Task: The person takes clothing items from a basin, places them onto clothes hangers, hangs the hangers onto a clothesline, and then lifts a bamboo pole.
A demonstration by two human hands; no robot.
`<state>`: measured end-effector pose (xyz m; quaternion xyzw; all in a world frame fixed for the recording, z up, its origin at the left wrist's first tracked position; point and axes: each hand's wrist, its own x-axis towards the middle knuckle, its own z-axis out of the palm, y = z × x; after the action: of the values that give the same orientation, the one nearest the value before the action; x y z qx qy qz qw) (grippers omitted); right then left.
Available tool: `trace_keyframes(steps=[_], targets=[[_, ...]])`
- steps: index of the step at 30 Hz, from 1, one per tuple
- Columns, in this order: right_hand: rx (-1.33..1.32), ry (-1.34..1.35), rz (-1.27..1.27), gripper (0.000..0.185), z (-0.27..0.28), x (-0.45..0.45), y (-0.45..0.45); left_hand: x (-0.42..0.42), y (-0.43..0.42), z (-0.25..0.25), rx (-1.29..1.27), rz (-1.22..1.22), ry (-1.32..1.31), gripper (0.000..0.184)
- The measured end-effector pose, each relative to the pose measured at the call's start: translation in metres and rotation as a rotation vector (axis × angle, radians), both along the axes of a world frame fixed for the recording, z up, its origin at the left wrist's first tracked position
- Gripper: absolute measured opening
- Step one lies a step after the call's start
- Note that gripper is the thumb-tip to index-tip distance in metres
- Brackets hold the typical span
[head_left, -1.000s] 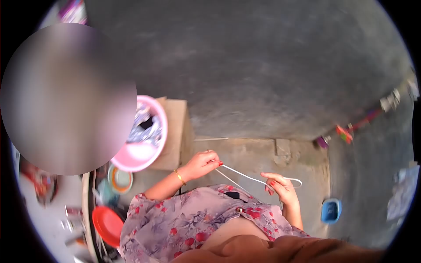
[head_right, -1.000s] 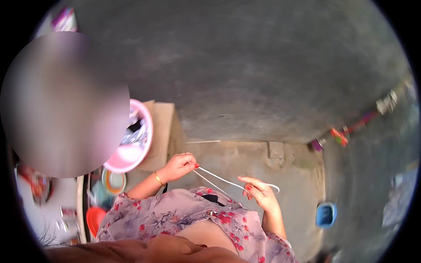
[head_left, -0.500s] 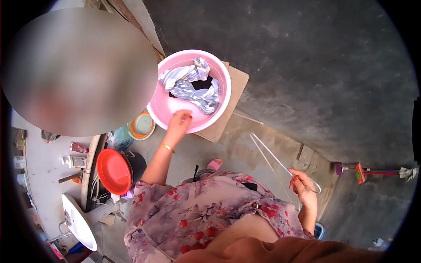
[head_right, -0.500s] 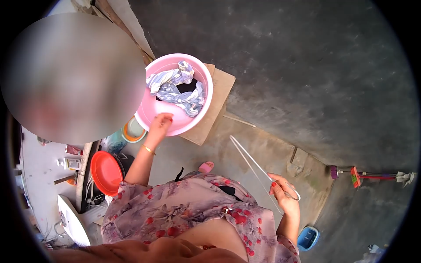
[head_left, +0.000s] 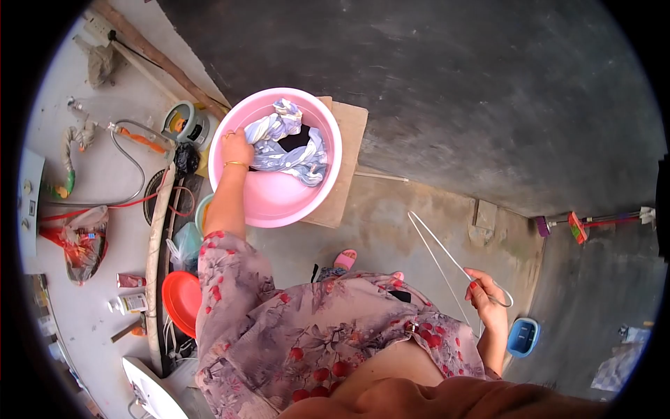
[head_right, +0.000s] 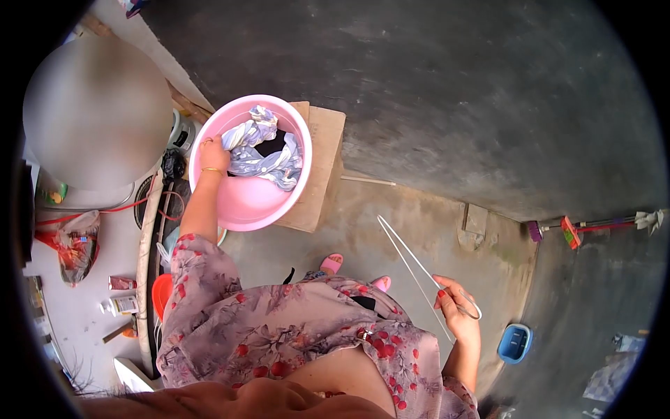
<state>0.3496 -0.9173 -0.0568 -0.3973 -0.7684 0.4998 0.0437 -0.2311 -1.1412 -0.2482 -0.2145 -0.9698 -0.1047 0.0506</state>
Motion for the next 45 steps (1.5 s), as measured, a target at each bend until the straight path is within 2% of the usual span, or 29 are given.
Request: trace_keyframes(steps=[1,2,5,7,9,10,11,13,17,21,23,26,29,31,32,34,37,39,41,43,45], targets=[[-0.006,-0.008,-0.04,0.03,0.001,0.002,-0.002,-0.005,-0.001,0.003,-0.012,-0.045,0.015,0.046],[-0.012,-0.015,-0.078,0.03,0.004,0.003,-0.003,-0.009,-0.006,0.008,0.018,-0.09,0.066,0.032],[-0.01,0.002,-0.127,0.03,0.005,0.012,0.001,0.003,0.0,0.074,0.18,-0.014,-0.104,0.035],[0.009,0.025,-0.119,0.03,0.001,0.014,0.001,-0.013,-0.009,0.094,0.571,-0.096,-0.248,0.036],[0.043,0.052,-0.091,0.03,0.002,0.011,0.004,-0.021,-0.009,0.117,1.098,-0.02,-0.684,0.031],[0.048,0.068,-0.091,0.03,0.003,0.008,0.004,0.007,-0.002,0.161,1.278,-0.049,-0.799,0.027],[0.055,0.085,-0.093,0.029,0.007,0.003,0.003,0.007,-0.002,0.175,1.373,-0.205,-0.892,0.024],[0.065,0.12,-0.088,0.03,0.019,-0.008,0.002,0.047,0.013,0.228,1.6,-0.289,-0.904,0.02],[0.108,0.185,-0.03,0.033,0.039,-0.02,0.006,0.053,0.035,0.256,1.693,-0.659,-1.238,0.024],[0.316,0.276,0.101,0.036,0.065,-0.034,0.01,0.121,0.084,0.304,1.669,-1.012,-1.531,0.03],[0.347,0.399,0.15,0.039,0.08,-0.046,0.012,0.16,0.113,0.317,1.557,-1.139,-1.708,0.031],[0.614,0.42,0.111,0.047,0.104,-0.062,0.014,0.223,0.162,0.32,1.276,-1.317,-1.785,0.034],[0.872,0.523,-0.007,0.044,0.08,-0.08,0.043,0.287,0.201,0.315,1.009,-1.44,-1.853,0.037],[0.676,0.611,-0.147,0.035,0.076,-0.061,0.057,0.316,0.218,0.321,0.968,-1.451,-1.773,0.036],[0.798,0.508,-0.107,0.027,0.078,-0.039,0.066,0.318,0.232,0.316,0.984,-1.451,-1.695,0.034],[0.743,0.317,-0.169,0.02,0.105,-0.003,0.051,0.318,0.253,0.306,0.975,-1.397,-1.516,0.026],[0.829,0.16,-0.299,0.02,0.121,0.065,0.055,0.307,0.295,0.277,1.041,-1.213,-1.63,0.009],[0.809,0.374,-0.466,0.023,0.125,0.109,0.065,0.319,0.302,0.272,1.118,-1.131,-1.564,0.008],[0.675,0.4,-0.671,0.019,0.147,0.162,0.067,0.326,0.31,0.279,1.22,-1.043,-1.548,0.01],[0.928,0.305,-0.692,0.018,0.152,0.229,0.077,0.325,0.326,0.282,1.275,-1.015,-1.609,0.011],[0.802,0.365,-0.968,0.016,0.155,0.287,0.071,0.327,0.339,0.29,1.348,-0.969,-1.561,0.012]])
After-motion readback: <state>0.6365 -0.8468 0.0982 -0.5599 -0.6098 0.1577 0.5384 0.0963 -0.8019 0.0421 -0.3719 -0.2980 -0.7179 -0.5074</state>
